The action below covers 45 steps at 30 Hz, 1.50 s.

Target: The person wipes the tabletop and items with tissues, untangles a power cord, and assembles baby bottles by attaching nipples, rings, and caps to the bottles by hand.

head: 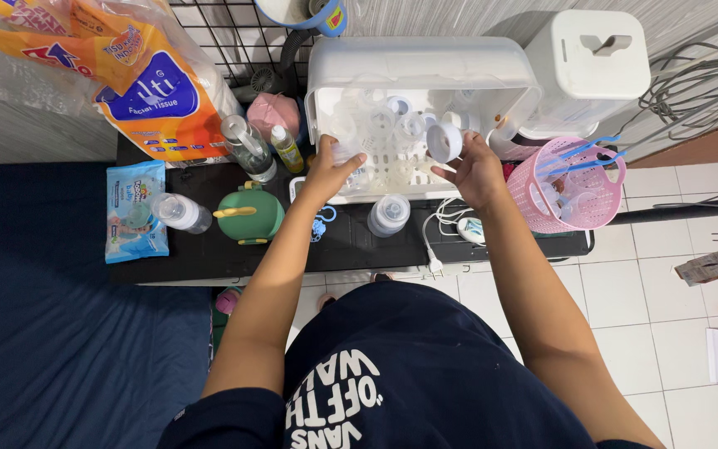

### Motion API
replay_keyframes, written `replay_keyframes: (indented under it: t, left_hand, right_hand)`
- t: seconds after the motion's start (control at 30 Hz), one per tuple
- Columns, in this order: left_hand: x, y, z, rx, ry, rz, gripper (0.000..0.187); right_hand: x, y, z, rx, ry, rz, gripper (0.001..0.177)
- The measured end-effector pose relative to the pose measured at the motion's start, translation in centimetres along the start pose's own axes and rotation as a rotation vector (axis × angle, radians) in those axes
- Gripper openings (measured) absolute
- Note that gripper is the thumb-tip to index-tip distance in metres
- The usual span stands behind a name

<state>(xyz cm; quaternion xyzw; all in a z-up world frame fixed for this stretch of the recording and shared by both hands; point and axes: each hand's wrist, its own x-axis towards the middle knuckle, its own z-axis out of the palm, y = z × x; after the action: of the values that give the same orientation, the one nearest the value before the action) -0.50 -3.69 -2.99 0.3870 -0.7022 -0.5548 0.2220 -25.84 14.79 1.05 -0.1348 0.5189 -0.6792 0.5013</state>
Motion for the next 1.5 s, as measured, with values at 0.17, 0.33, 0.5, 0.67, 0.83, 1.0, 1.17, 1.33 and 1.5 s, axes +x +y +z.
replay_keyframes:
  t: [0.17, 0.33, 0.5, 0.67, 0.83, 1.0, 1.17, 1.33, 1.5]
  left_hand:
    - [-0.4, 1.2, 0.0, -0.088, 0.092, 0.174, 0.094]
    - [-0.7, 2.6, 0.7, -0.243, -0.072, 0.141, 0.065]
    - [-1.6, 4.6, 1.4, -0.447, -0.335, -0.054, 0.073]
    - [-2.2, 5.6, 1.8, -0.533, -0.569, 0.026, 0.073]
    - [-2.8, 7.6, 1.8, -0.659, -0.647, -0.12, 0.071]
    - [-2.7, 8.8, 2.1, -0.555, -0.574, -0.053, 0.069]
    - [-2.6, 9.8, 4.1, 0.003, -0.249, 0.302, 0.068]
    - [-2.7, 10.4, 5.4, -0.575, -0.464, 0.019, 0.065]
    - [-3.0, 10.8, 6.5, -0.414, -0.372, 0.235, 0.067]
  right_hand:
    - [-0.7, -1.4, 0.9, 0.167, -0.151, -0.051, 0.051]
    - [-1.0, -1.9, 3.2, -0.013, -0.229, -0.146, 0.045]
    - [-1.9, -3.2, 5.4, -0.222, -0.318, -0.209, 0.059]
    - [-2.9, -5.3, 6.9, -0.315, -0.49, -0.246, 0.078]
    - [-4.1, -6.4, 7.8, -0.356, -0.672, -0.296, 0.096]
    - [-3.8, -6.4, 6.9, -0.449, -0.521, -0.287, 0.105]
    - [-0.8, -4.0, 5.1, -0.699, -0.178, -0.298, 0.089]
    - [-2.8, -4.6, 5.6, 0.041, -0.569, -0.201, 0.104]
    - [-3.4, -4.2, 6.2, -0.077, -0.41, -0.315, 0.093]
